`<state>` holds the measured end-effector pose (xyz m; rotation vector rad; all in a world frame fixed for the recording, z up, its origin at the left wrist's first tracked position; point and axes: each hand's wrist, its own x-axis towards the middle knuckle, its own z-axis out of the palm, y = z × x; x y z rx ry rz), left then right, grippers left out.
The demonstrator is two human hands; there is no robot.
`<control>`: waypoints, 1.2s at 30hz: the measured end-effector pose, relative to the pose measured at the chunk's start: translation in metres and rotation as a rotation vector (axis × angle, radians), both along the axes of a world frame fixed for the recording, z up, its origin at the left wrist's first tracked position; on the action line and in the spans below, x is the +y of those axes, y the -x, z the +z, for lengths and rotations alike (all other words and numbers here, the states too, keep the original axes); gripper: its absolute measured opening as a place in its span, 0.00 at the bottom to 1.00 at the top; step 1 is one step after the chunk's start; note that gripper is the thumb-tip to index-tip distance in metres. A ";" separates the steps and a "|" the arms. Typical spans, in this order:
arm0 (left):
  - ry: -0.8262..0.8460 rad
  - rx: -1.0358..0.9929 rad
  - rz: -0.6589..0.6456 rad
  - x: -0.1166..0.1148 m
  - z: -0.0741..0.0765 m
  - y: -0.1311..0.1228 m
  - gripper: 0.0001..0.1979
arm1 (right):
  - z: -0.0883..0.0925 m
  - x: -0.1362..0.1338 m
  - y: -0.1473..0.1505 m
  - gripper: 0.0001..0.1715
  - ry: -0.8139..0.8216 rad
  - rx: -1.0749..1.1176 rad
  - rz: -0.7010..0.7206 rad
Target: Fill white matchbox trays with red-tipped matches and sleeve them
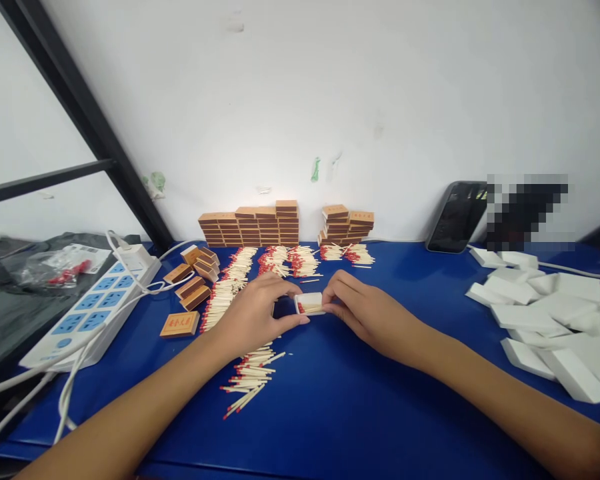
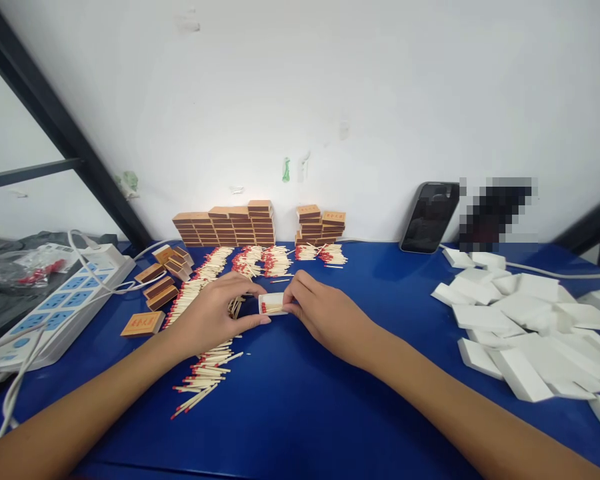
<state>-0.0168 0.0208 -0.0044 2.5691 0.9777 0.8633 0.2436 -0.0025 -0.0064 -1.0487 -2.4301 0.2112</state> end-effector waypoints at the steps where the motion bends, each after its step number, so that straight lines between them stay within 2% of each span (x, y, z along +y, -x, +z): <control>1: 0.001 -0.002 0.000 0.000 0.000 0.000 0.17 | 0.000 0.000 0.000 0.06 -0.004 0.002 -0.002; 11: -0.007 -0.007 -0.009 -0.001 0.002 -0.001 0.16 | 0.008 0.000 0.001 0.09 -0.077 0.069 -0.079; 19: -0.001 -0.003 -0.033 -0.003 0.001 -0.002 0.18 | -0.001 -0.001 0.003 0.06 -0.001 0.049 -0.045; 24: -0.001 -0.016 -0.001 0.000 0.003 0.001 0.17 | 0.005 -0.001 0.001 0.05 0.005 0.070 -0.075; 29: -0.016 -0.003 0.021 0.002 0.003 0.003 0.16 | 0.010 -0.005 -0.008 0.11 0.187 -0.027 -0.080; 31: -0.037 -0.001 0.017 0.002 0.003 0.002 0.17 | 0.008 -0.007 -0.008 0.08 0.249 -0.057 -0.046; 36: -0.056 -0.008 0.049 0.002 0.005 0.003 0.17 | 0.009 -0.006 -0.006 0.11 0.309 -0.002 -0.023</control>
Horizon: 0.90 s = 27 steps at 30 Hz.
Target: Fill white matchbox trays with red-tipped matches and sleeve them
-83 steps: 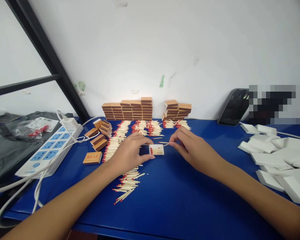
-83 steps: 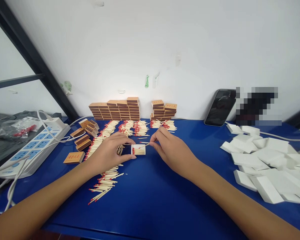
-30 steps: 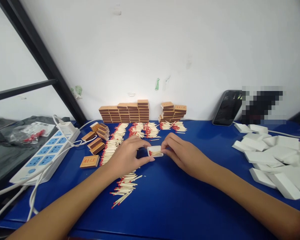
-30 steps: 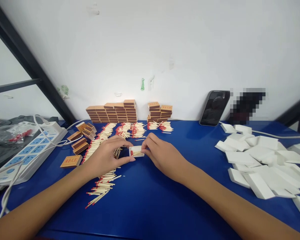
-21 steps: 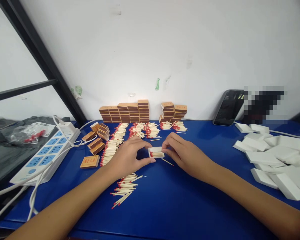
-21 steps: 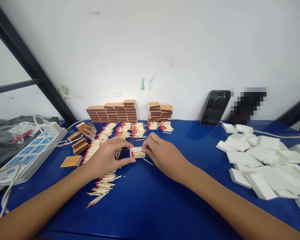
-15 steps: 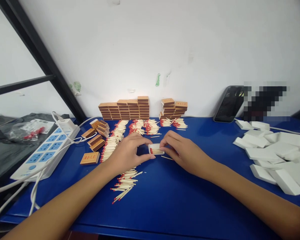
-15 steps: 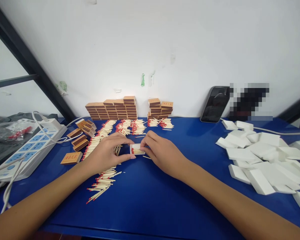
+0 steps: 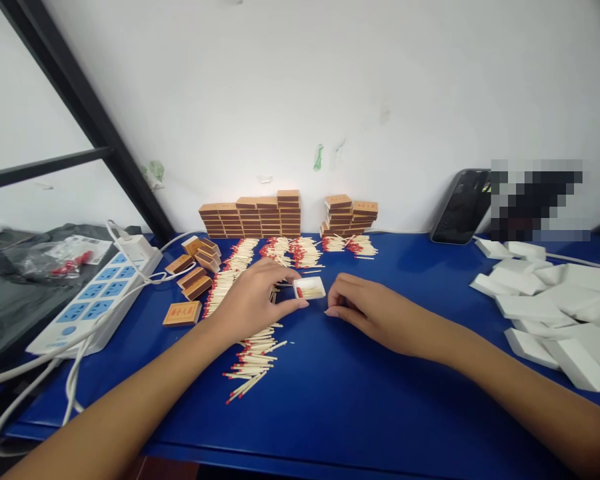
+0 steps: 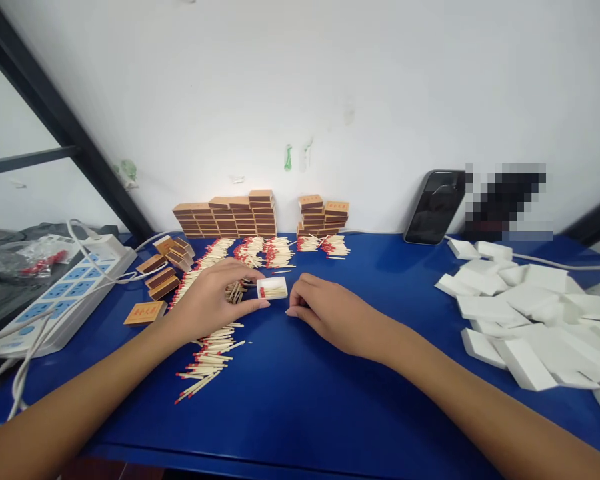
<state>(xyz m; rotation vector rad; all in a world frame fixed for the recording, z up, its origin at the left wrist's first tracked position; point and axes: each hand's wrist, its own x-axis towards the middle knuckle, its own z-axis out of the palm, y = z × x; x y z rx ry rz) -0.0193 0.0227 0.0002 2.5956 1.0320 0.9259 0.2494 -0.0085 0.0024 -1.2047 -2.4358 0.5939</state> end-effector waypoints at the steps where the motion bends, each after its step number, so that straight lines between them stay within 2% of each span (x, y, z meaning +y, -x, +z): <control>1: 0.002 0.001 -0.001 0.000 0.000 0.000 0.17 | 0.002 0.001 0.000 0.11 0.003 0.034 -0.021; 5: 0.025 0.003 -0.032 -0.002 0.000 -0.001 0.17 | 0.008 0.004 0.001 0.12 0.032 0.207 -0.122; 9: 0.067 0.021 -0.075 -0.006 -0.003 -0.005 0.17 | 0.008 0.002 0.006 0.16 0.022 0.308 -0.102; 12: 0.065 0.025 -0.081 -0.007 -0.004 -0.007 0.18 | 0.006 0.001 0.013 0.16 0.127 0.428 -0.156; 16: 0.070 -0.013 -0.082 -0.005 -0.003 -0.005 0.18 | 0.001 0.004 0.020 0.22 0.259 0.608 -0.259; 18: 0.059 -0.045 -0.084 -0.004 -0.003 -0.005 0.18 | -0.004 0.006 0.021 0.19 0.171 0.608 -0.256; 22: 0.038 -0.050 -0.079 -0.002 -0.004 -0.004 0.17 | -0.015 0.009 0.018 0.08 -0.072 0.448 -0.199; 27: 0.073 0.024 -0.067 -0.006 -0.004 -0.005 0.18 | -0.018 0.015 0.010 0.08 -0.180 0.335 -0.155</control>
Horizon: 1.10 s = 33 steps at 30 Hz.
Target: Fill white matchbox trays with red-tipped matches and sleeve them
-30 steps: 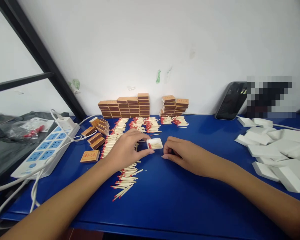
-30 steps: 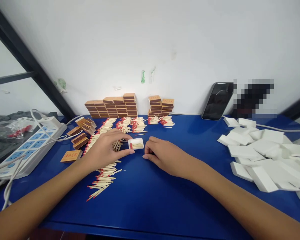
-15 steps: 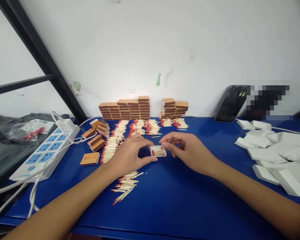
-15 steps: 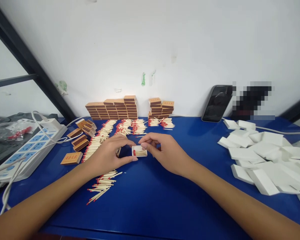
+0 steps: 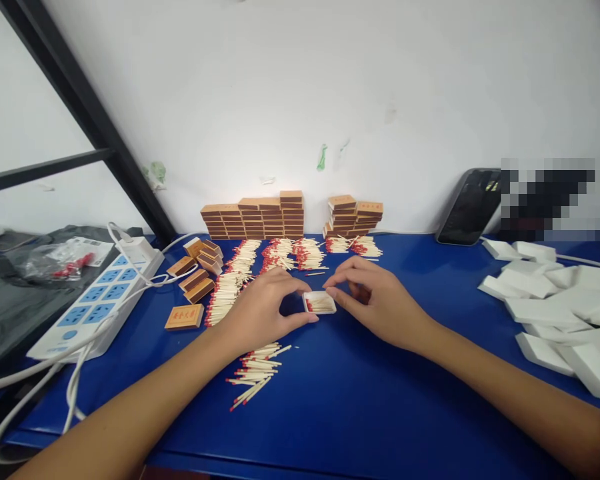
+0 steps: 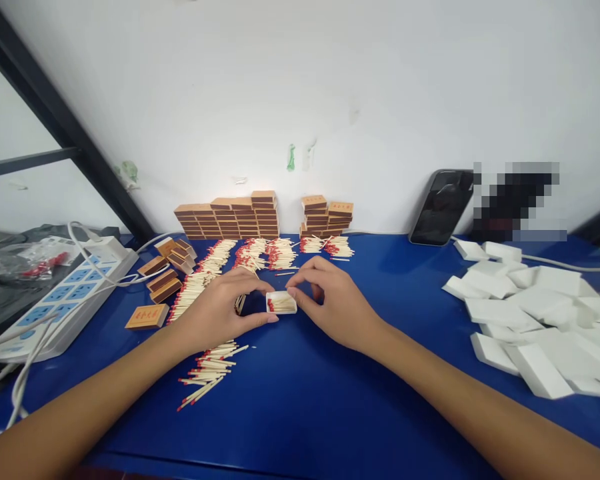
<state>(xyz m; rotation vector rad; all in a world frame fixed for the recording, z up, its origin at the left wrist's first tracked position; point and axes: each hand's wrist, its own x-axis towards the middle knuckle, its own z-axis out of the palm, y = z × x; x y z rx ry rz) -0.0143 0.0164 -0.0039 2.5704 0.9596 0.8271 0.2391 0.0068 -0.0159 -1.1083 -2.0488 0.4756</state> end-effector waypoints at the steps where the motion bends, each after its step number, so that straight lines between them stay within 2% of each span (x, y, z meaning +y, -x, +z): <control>1: 0.005 -0.001 -0.011 0.000 0.000 0.000 0.18 | -0.001 0.004 -0.001 0.07 -0.026 -0.028 -0.022; 6: -0.018 -0.026 -0.032 0.001 -0.003 0.000 0.19 | -0.006 0.034 -0.001 0.09 -0.025 -0.180 -0.046; 8: -0.017 -0.024 -0.024 0.002 -0.005 0.000 0.19 | -0.009 0.045 0.003 0.06 -0.017 -0.221 -0.040; 10: 0.001 -0.013 -0.024 0.002 -0.008 -0.001 0.19 | -0.011 0.052 0.007 0.02 -0.004 -0.253 -0.046; 14: -0.005 -0.007 -0.019 0.001 -0.008 -0.001 0.20 | -0.015 0.060 0.006 0.06 0.022 -0.286 -0.037; 20: -0.051 0.004 0.005 0.005 -0.004 0.003 0.19 | -0.016 0.061 0.001 0.05 0.016 -0.248 -0.100; 27: -0.060 -0.004 0.010 0.004 -0.002 0.002 0.18 | -0.015 0.051 -0.003 0.06 0.020 -0.334 -0.072; 33: -0.073 -0.007 0.030 0.006 0.000 0.005 0.18 | 0.003 0.039 -0.011 0.07 -0.049 -0.315 -0.025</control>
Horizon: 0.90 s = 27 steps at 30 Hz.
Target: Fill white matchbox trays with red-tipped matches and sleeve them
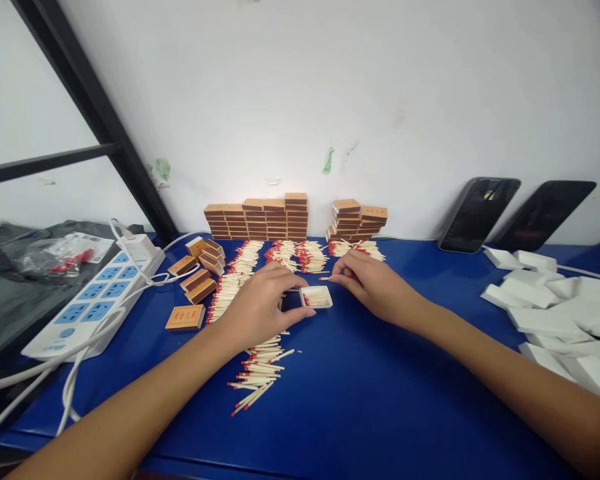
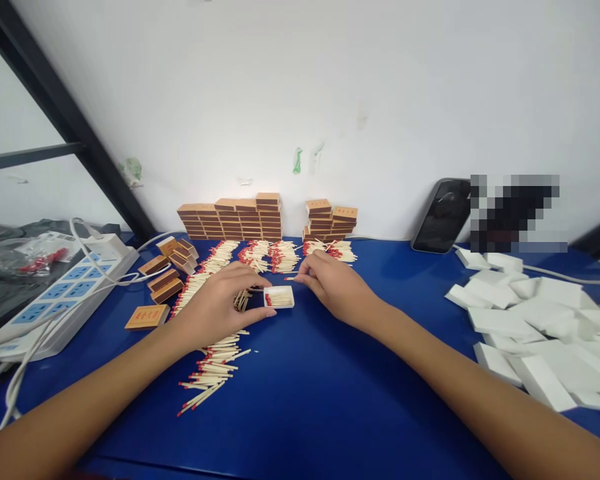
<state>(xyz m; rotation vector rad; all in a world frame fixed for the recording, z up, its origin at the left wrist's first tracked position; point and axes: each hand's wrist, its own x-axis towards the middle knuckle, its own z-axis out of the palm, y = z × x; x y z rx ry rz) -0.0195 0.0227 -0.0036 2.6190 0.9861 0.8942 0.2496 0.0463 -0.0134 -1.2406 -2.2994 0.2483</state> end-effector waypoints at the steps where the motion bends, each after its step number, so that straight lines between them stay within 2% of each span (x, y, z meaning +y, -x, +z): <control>1: -0.005 -0.005 0.005 0.001 0.000 0.001 0.19 | 0.004 -0.003 0.001 0.08 -0.025 -0.003 0.011; 4: -0.024 -0.019 0.007 0.003 -0.001 0.002 0.19 | 0.009 -0.012 0.010 0.09 -0.126 -0.076 0.050; 7: -0.028 -0.010 0.006 0.003 -0.001 0.001 0.18 | 0.005 -0.022 0.019 0.12 -0.197 -0.166 0.080; 12: -0.030 -0.006 -0.032 0.001 -0.001 -0.003 0.17 | -0.004 -0.030 0.026 0.11 -0.207 -0.126 0.103; 16: -0.007 0.004 -0.008 0.000 0.001 -0.002 0.17 | -0.005 -0.017 0.018 0.11 -0.100 0.055 0.159; 19: 0.012 -0.012 -0.003 -0.001 0.000 -0.002 0.18 | -0.008 0.004 0.009 0.07 -0.079 0.155 0.054; 23: 0.040 0.000 -0.021 -0.003 -0.003 -0.005 0.18 | -0.017 0.024 0.002 0.06 -0.037 0.106 0.008; 27: 0.036 0.017 -0.036 -0.005 -0.002 -0.006 0.18 | -0.021 0.024 0.002 0.07 -0.001 0.044 -0.023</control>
